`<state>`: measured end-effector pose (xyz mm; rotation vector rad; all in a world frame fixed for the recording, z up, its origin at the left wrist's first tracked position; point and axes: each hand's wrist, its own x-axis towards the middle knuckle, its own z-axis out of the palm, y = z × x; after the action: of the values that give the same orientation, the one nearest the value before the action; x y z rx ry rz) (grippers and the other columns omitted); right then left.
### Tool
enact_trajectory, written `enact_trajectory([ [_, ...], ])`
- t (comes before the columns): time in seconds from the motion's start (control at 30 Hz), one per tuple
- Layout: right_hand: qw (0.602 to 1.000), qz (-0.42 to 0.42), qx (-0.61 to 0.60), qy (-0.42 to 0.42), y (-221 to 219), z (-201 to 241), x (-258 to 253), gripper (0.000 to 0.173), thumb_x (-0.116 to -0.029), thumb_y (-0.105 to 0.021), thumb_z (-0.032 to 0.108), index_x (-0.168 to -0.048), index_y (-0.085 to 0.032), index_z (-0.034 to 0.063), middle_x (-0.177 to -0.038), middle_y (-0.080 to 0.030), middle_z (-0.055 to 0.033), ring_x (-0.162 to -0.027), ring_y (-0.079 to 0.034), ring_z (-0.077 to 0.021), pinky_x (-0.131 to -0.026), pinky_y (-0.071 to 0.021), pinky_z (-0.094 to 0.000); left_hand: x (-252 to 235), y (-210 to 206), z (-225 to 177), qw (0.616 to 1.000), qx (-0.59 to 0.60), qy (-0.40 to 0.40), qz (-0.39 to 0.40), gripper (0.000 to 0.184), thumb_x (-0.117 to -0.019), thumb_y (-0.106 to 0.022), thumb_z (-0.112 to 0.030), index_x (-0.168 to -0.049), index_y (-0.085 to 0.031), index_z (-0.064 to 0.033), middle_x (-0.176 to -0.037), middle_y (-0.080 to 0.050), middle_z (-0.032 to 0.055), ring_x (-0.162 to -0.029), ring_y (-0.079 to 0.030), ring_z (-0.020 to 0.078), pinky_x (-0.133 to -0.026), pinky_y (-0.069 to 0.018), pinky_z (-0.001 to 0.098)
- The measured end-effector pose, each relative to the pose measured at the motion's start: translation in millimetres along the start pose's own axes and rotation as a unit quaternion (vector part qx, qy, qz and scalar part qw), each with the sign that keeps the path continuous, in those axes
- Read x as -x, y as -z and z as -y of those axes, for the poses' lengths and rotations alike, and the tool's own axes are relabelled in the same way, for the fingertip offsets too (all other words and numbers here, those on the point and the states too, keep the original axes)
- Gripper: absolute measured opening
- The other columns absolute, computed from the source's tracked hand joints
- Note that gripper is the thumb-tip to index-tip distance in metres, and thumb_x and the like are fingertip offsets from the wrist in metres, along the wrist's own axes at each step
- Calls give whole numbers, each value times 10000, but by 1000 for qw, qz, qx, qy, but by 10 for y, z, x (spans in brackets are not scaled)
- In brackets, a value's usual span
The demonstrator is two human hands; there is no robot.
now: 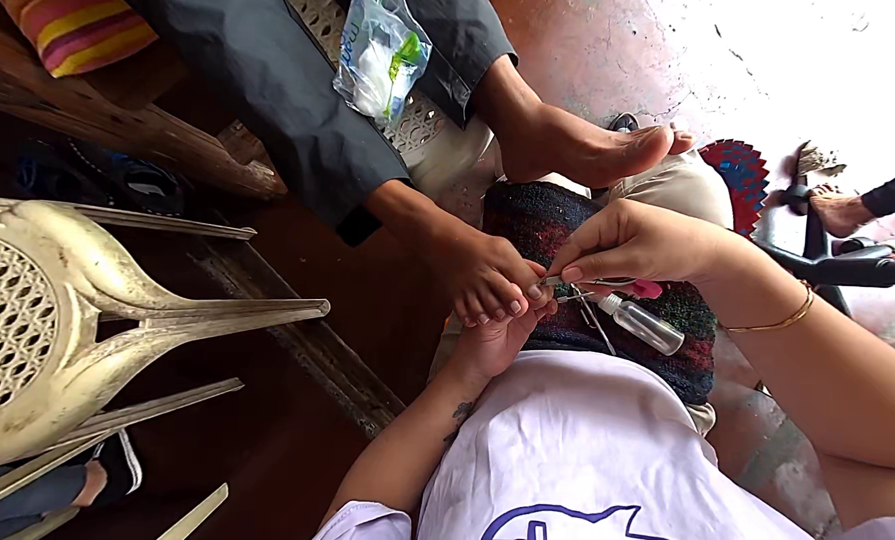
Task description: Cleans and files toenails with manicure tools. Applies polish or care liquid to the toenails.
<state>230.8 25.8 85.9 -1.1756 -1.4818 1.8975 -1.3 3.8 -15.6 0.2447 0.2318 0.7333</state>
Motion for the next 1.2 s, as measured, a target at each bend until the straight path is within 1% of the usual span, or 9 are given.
enact_trajectory([
  [0.17, 950, -83, -224, 200, -438, 25, -152, 133, -1018, -607, 121, -1001, -709, 39, -631, -648, 6, -472, -581, -26, -427, -503, -177, 5, -7, -4, 1000, 7, -6, 4, 185, -945, -697, -168, -1111, -734, -94, -1041, -736, 60, -995, -700, 170, -974, -540, 357],
  [0.23, 931, -179, -162, 274, -716, 80, -358, 99, -995, -614, 48, -966, -689, -9, -653, -646, -10, -510, -579, -16, -466, -502, -170, 19, -8, 0, 1000, 5, -18, 4, 137, -917, -730, -160, -1050, -754, -138, -1052, -742, 36, -1032, -699, 161, -1006, -529, 363],
  [0.33, 875, -335, 38, 348, -799, 115, -635, 117, -975, -625, -18, -1025, -673, -113, -780, -663, -76, -632, -599, -44, -568, -529, -194, 35, 4, 17, 1000, -9, -27, 0, 70, -887, -744, -85, -901, -763, -151, -970, -739, 20, -990, -696, 151, -987, -532, 356],
  [0.43, 858, -397, -37, 324, -841, 187, -651, 125, -1027, -572, 16, -1076, -633, -82, -681, -574, -55, -496, -526, -64, -417, -468, -201, 37, -1, 35, 999, -20, -45, -9, 136, -884, -735, -34, -1004, -751, -96, -1014, -741, 59, -998, -702, 171, -996, -535, 368],
  [0.53, 903, -366, -34, 222, -843, 110, -304, 112, -1015, -619, 79, -1038, -685, -9, -661, -612, -16, -464, -531, -50, -395, -468, -196, 20, -23, 71, 995, -42, -74, -41, 160, -846, -762, 5, -979, -750, -84, -978, -746, 53, -962, -715, 150, -967, -558, 341],
  [0.67, 931, -343, 41, 115, -753, -171, 205, 100, -987, -665, 121, -1037, -726, 60, -724, -679, 44, -536, -585, 6, -469, -506, -150, -15, -36, 71, 996, -57, -70, -15, 257, -876, -740, -9, -1127, -724, -59, -1008, -742, 51, -925, -707, 125, -916, -564, 288],
  [0.77, 934, -300, 162, 107, -649, -197, 408, 97, -941, -703, 142, -987, -756, 75, -812, -718, 68, -673, -629, 47, -590, -531, -116, -20, -44, 66, 996, -54, -65, -7, 340, -886, -718, 12, -1220, -678, -39, -1082, -726, 61, -980, -699, 135, -936, -559, 292],
  [0.9, 917, -252, 288, 110, -567, -111, 388, 174, -960, -665, 229, -1031, -799, 144, -869, -737, 80, -759, -640, 60, -661, -527, -121, -15, -70, 61, 996, -46, -64, -28, 338, -861, -736, 33, -1189, -696, -36, -1091, -729, 62, -1002, -706, 138, -940, -567, 294],
  [1.2, 890, -179, 406, 106, -425, 96, 289, 217, -964, -634, 234, -1064, -821, 187, -792, -693, 63, -693, -613, 11, -588, -492, -157, -14, -87, 67, 996, -32, -69, -44, 348, -833, -756, 46, -1170, -707, -25, -1087, -732, 74, -991, -710, 151, -934, -574, 307],
])
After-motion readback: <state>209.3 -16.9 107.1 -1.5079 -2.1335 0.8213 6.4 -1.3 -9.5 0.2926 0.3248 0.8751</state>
